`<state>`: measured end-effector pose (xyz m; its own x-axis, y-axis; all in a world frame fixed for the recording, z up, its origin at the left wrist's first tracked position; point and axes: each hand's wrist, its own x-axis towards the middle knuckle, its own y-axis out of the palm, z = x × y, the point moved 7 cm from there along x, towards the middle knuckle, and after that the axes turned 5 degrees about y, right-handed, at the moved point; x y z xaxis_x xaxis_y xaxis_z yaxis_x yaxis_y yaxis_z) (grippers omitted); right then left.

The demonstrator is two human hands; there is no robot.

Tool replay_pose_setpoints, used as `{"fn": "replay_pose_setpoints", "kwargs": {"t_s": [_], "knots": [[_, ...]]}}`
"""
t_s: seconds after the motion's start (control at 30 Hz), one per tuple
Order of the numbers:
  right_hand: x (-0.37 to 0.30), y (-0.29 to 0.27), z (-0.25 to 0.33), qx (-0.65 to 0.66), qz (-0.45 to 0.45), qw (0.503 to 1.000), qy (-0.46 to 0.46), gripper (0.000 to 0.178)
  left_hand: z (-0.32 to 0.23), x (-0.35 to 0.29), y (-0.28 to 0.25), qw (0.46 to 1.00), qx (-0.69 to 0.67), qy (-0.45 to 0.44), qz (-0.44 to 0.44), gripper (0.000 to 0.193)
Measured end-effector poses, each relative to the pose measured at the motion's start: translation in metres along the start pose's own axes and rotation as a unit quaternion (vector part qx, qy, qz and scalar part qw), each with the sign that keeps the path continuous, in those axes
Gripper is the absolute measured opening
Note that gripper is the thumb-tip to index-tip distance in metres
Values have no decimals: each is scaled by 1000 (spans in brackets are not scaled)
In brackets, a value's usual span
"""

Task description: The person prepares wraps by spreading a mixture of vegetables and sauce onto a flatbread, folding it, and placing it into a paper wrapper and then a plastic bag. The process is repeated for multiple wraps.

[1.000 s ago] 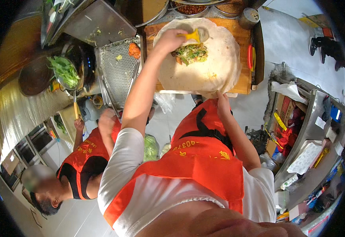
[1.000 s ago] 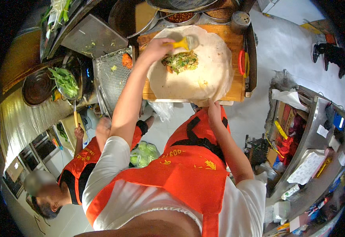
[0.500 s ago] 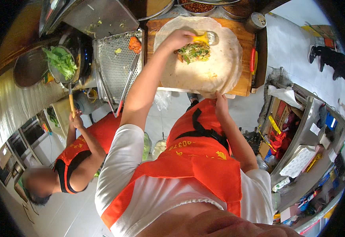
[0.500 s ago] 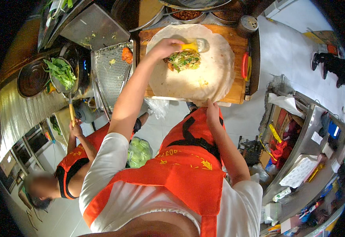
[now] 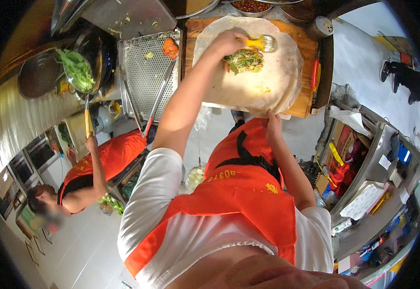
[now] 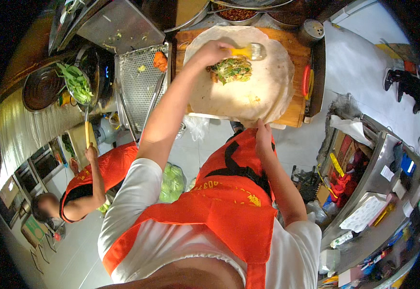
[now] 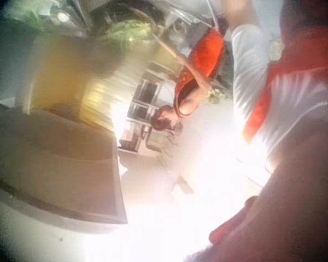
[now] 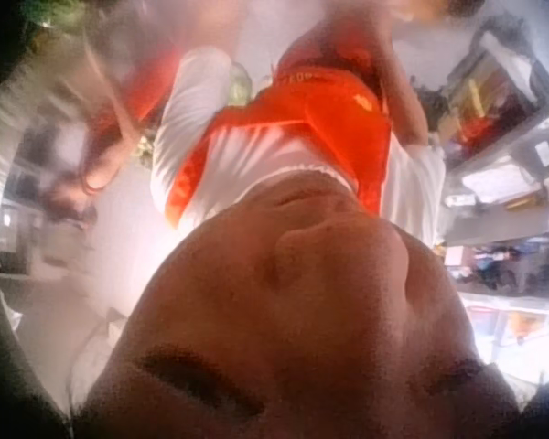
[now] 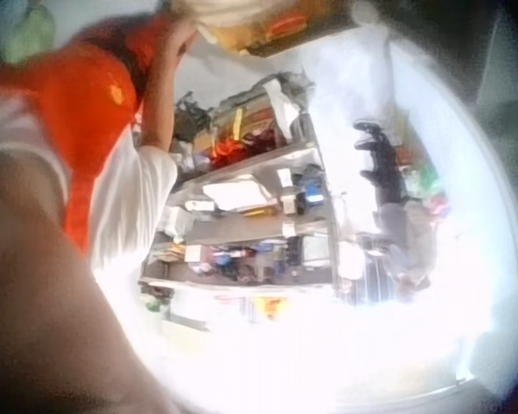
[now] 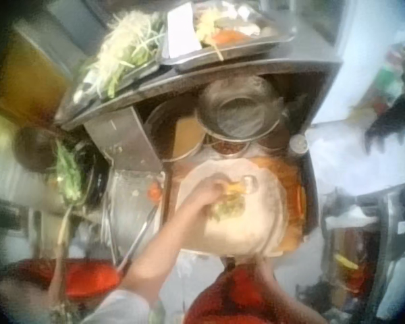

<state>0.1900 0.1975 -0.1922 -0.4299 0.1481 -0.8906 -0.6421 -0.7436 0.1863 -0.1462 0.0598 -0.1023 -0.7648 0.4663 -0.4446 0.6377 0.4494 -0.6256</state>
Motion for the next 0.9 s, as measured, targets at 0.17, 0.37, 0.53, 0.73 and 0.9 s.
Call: {"fn": "replay_pose_setpoints", "kwargs": {"t_s": [0.17, 0.37, 0.53, 0.73, 0.9], "knots": [[13, -9, -12, -67, -24, 997, 2, 35, 85, -48, -78, 990, 67, -79, -98, 30], [27, -13, -19, -43, -19, 998, -35, 24, 3, -16, -31, 994, 65, -57, -65, 27], [16, -10, -14, -12, -19, 999, -41, 27, -90, -8, 16, 989, 142, -6, -49, 29], [11, -3, -5, -34, -29, 995, -89, 28, -32, -100, 107, 991, -98, -94, -10, 25], [7, -1, -11, 4, 28, 996, -83, 29, -43, -188, 168, 932, -320, -159, 63, 17]]}}
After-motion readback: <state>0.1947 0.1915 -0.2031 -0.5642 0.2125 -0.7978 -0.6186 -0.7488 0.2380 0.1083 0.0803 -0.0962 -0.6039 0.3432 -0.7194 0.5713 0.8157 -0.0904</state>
